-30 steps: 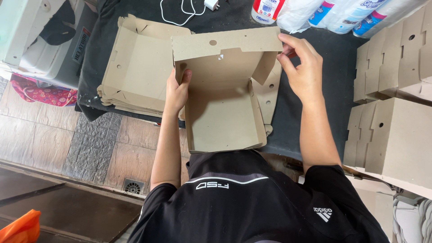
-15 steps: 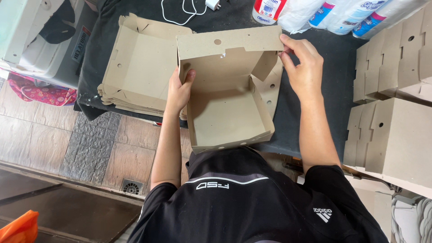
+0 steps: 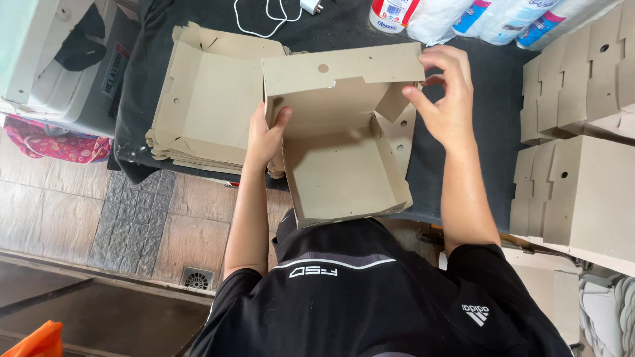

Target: The person assembles cardboard food boxes by hand, folding and tucking the flaps of several flat cardboard pieces one by one to form boxes.

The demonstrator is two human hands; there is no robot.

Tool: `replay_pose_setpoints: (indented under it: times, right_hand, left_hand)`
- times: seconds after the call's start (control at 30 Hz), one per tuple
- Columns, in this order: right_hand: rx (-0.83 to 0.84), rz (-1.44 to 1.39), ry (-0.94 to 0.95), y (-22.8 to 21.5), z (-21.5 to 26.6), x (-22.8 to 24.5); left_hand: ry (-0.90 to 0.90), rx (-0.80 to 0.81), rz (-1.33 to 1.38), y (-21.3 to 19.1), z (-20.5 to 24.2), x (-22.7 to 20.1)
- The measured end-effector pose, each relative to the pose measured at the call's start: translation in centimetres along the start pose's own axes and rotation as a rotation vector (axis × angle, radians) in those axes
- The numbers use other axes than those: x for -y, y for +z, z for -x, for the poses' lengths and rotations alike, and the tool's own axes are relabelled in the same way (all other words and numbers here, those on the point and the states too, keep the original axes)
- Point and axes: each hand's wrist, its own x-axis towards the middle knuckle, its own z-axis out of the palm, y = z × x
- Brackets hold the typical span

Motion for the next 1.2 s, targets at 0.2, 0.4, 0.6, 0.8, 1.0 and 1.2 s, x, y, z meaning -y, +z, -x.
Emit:
replay_pose_setpoints:
  times: [0.2,0.4,0.6,0.8,1.0,1.2]
  right_hand:
    - [0.007,-0.068,0.108,-0.6,0.1,1.5]
    - [-0.108,-0.043,0.110,0.3,1.1,2.3]
    - [-0.018,0.164,0.208,1.4,3.9,1.6]
    - [-0.060,0.107,0.396,2.7,7.3,3.4]
    - [-0.063,0.007,0.561,4.7,11.3,4.2]
    - [-0.225,-0.146,0.809,7.2,13.0,5.6]
  left_hand:
    - [0.124,0.126,0.034,-0.5,-1.3,-0.5]
    - [0.462,0.167,0.003,0.0,-5.1,0.5]
    - [0.427,0.282,-0.087,-0.4,-6.3,1.2]
    - [0.305,0.355,-0.106,-1.1,-4.3,2.9]
    - [0.207,0.437,-0.076,-3.0,-0.9,2.4]
    - [0.128,0.511,0.011,-4.2,2.3,3.4]
